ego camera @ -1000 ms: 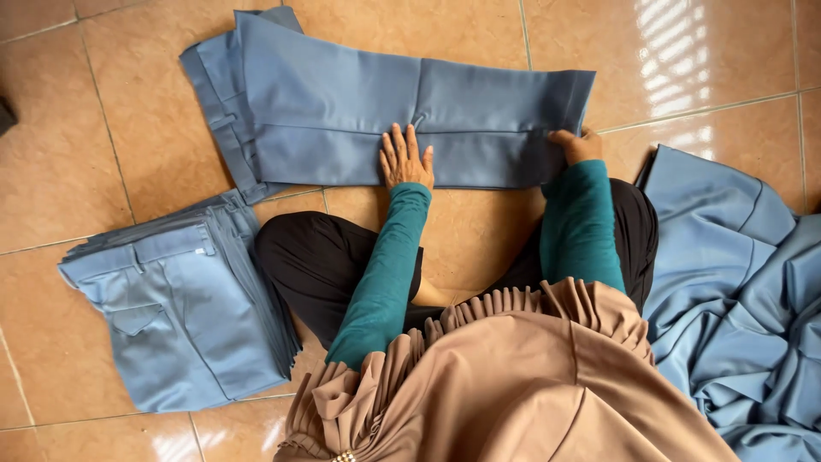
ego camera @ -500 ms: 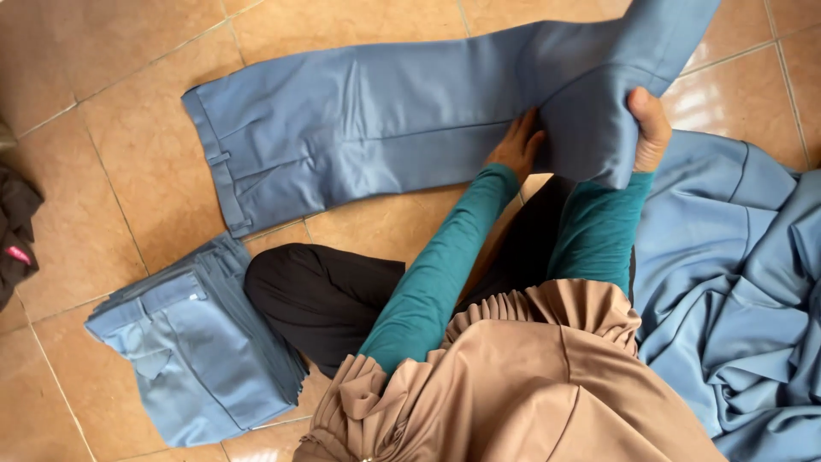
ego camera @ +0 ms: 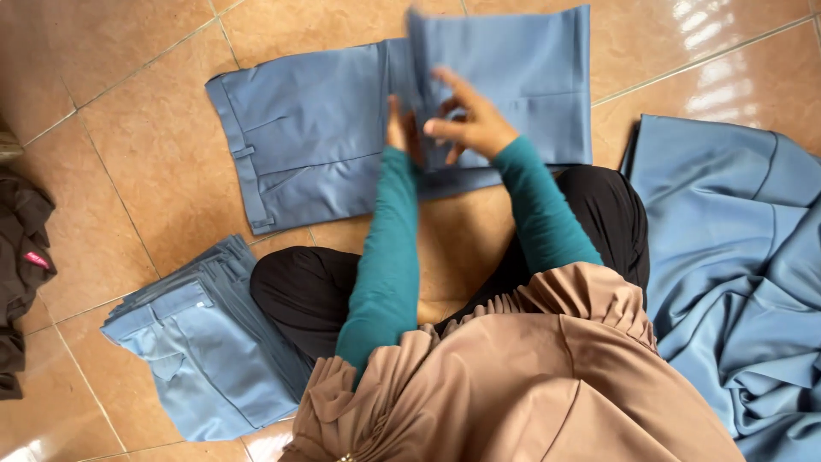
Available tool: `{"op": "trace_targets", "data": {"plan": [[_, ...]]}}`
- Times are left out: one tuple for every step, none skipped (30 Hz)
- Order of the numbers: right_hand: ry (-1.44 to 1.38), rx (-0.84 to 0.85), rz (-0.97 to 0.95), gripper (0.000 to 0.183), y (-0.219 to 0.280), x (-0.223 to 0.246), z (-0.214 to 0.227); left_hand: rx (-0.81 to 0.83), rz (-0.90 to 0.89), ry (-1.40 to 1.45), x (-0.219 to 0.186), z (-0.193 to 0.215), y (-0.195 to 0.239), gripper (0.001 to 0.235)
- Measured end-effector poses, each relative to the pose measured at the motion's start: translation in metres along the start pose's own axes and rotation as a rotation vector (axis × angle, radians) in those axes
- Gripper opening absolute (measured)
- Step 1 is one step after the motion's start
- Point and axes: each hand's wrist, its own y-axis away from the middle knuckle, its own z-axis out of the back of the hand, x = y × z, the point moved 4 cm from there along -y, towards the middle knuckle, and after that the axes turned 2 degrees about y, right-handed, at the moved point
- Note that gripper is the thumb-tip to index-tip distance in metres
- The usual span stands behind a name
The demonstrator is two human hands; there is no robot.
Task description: The person sits on the floor and folds several pairs of light blue trousers by hand. They smooth the fabric, fold the legs, and fold the trousers in half before stacking them.
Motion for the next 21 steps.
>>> {"op": "trace_targets", "data": {"plan": [[0.007, 0.145, -0.169, 0.087, 0.005, 0.007, -0.016, -0.029, -0.039, 0.010, -0.015, 0.010, 0.028, 0.110], [0.015, 0.292, -0.337, 0.084, 0.012, 0.015, -0.033, -0.059, -0.077, 0.020, -0.031, 0.020, 0.057, 0.101], [0.018, 0.294, -0.339, 0.084, 0.008, -0.007, -0.034, -0.058, -0.076, 0.025, -0.019, 0.041, 0.036, 0.101], [0.038, 0.194, -0.296, 0.071, 0.001, -0.027, -0.033, -0.078, -0.274, -0.212, -0.016, 0.063, 0.016, 0.078], [0.061, 0.094, -0.254, 0.059, -0.004, -0.047, -0.029, -0.097, -0.471, -0.446, -0.011, 0.080, -0.003, 0.060], [0.068, 0.096, -0.257, 0.059, -0.007, -0.061, -0.020, -0.094, -0.469, -0.439, 0.002, 0.089, -0.023, 0.060], [0.186, -0.065, -0.198, 0.049, -0.010, -0.072, -0.003, -0.119, -0.538, -0.460, 0.012, 0.098, -0.042, 0.060], [0.303, -0.225, -0.135, 0.040, -0.011, -0.082, 0.015, -0.144, -0.608, -0.481, 0.023, 0.106, -0.062, 0.062], [0.313, -0.226, -0.138, 0.040, -0.009, -0.081, 0.017, -0.138, -0.604, -0.473, 0.026, 0.099, -0.044, 0.062], [0.435, -0.314, -0.071, 0.040, -0.006, -0.076, 0.023, -0.242, -0.649, -0.518, 0.028, 0.094, -0.024, 0.060], [0.555, -0.405, -0.004, 0.040, -0.001, -0.073, 0.029, -0.342, -0.690, -0.566, 0.030, 0.090, -0.004, 0.059], [0.563, -0.409, -0.010, 0.040, -0.002, -0.076, 0.021, -0.333, -0.684, -0.564, 0.031, 0.077, 0.013, 0.059], [0.669, -0.410, 0.169, 0.042, -0.003, -0.073, 0.012, -0.433, -0.938, -0.653, 0.025, 0.063, 0.039, 0.063], [0.773, -0.402, 0.349, 0.044, -0.002, -0.071, 0.001, -0.529, -1.194, -0.737, 0.021, 0.048, 0.066, 0.070], [0.781, -0.406, 0.346, 0.044, -0.001, -0.077, -0.013, -0.521, -1.193, -0.733, 0.022, 0.038, 0.062, 0.070], [0.937, -0.320, 0.298, 0.048, -0.002, -0.086, -0.031, -0.543, -1.227, -1.005, 0.025, 0.022, 0.059, 0.059], [1.088, -0.231, 0.248, 0.052, -0.003, -0.096, -0.049, -0.562, -1.251, -1.282, 0.027, 0.007, 0.055, 0.056], [1.093, -0.235, 0.244, 0.052, -0.004, -0.105, -0.043, -0.555, -1.252, -1.279, 0.027, 0.002, 0.051, 0.056], [1.200, -0.197, 0.232, 0.052, -0.005, -0.115, -0.038, -0.602, -1.140, -1.531, 0.030, -0.004, 0.044, 0.060], [1.306, -0.158, 0.220, 0.053, -0.006, -0.125, -0.034, -0.644, -1.011, -1.779, 0.033, -0.009, 0.037, 0.066], [1.308, -0.156, 0.215, 0.053, -0.007, -0.126, -0.010, -0.639, -1.007, -1.778, 0.031, -0.008, 0.038, 0.066]]}}
